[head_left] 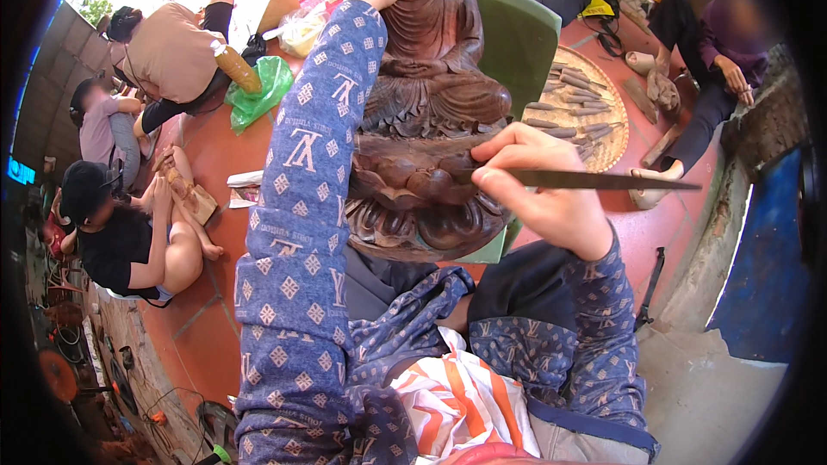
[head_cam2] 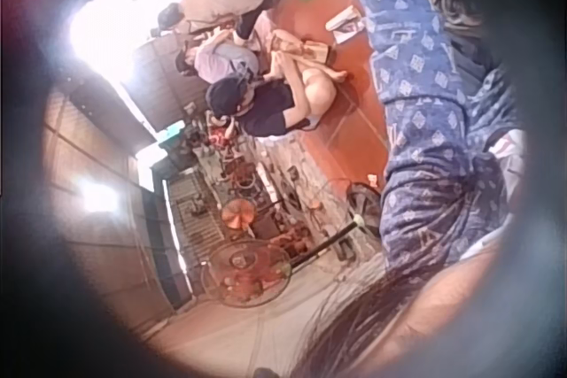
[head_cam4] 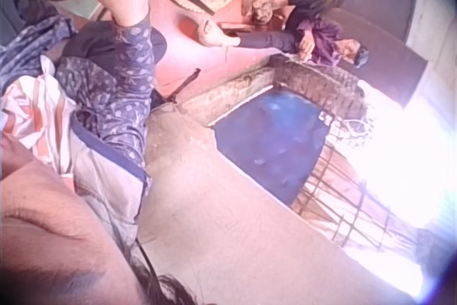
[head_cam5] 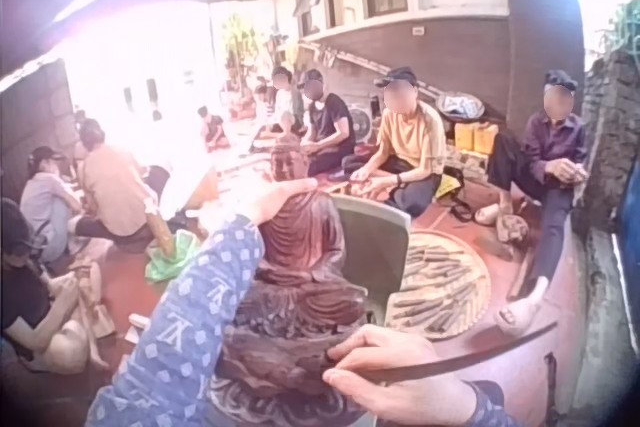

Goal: The person carves a wooden statue using a chisel and mallet. They hold the statue steady with one hand while striking the chisel with the other to shape the wood.

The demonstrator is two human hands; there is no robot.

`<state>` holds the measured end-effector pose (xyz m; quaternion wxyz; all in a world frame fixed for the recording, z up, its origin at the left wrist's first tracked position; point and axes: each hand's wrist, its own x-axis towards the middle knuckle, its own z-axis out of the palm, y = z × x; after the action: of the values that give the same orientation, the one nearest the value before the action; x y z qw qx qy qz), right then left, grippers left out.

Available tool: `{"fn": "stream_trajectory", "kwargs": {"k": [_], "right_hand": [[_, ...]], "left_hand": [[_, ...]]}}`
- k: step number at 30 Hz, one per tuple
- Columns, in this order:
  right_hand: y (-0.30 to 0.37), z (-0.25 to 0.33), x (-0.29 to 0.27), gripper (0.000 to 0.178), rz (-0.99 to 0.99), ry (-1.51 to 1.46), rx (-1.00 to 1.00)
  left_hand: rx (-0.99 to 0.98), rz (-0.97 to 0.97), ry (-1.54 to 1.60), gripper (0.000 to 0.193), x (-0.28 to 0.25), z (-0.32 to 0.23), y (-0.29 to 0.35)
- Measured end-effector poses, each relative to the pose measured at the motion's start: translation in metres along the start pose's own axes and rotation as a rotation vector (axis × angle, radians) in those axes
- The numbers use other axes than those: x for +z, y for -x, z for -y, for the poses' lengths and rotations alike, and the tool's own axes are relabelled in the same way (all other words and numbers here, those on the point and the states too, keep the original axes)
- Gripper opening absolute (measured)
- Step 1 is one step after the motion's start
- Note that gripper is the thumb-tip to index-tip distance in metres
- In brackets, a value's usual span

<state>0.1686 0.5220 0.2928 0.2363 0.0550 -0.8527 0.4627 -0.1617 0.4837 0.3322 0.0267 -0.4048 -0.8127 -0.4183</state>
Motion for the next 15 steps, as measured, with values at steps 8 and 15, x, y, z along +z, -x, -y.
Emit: {"fn": "stream_trajectory", "kwargs": {"k": [8,15], "right_hand": [[-0.002,-0.006,-0.002,0.012,-0.083,-0.263,0.193],[-0.004,-0.006,0.002,0.012,-0.068,-0.191,0.087]], "left_hand": [[-0.007,0.008,-0.066,0.078,-0.003,0.001,-0.002],[0.006,0.004,-0.045,0.079,-0.001,0.004,-0.001]]}}
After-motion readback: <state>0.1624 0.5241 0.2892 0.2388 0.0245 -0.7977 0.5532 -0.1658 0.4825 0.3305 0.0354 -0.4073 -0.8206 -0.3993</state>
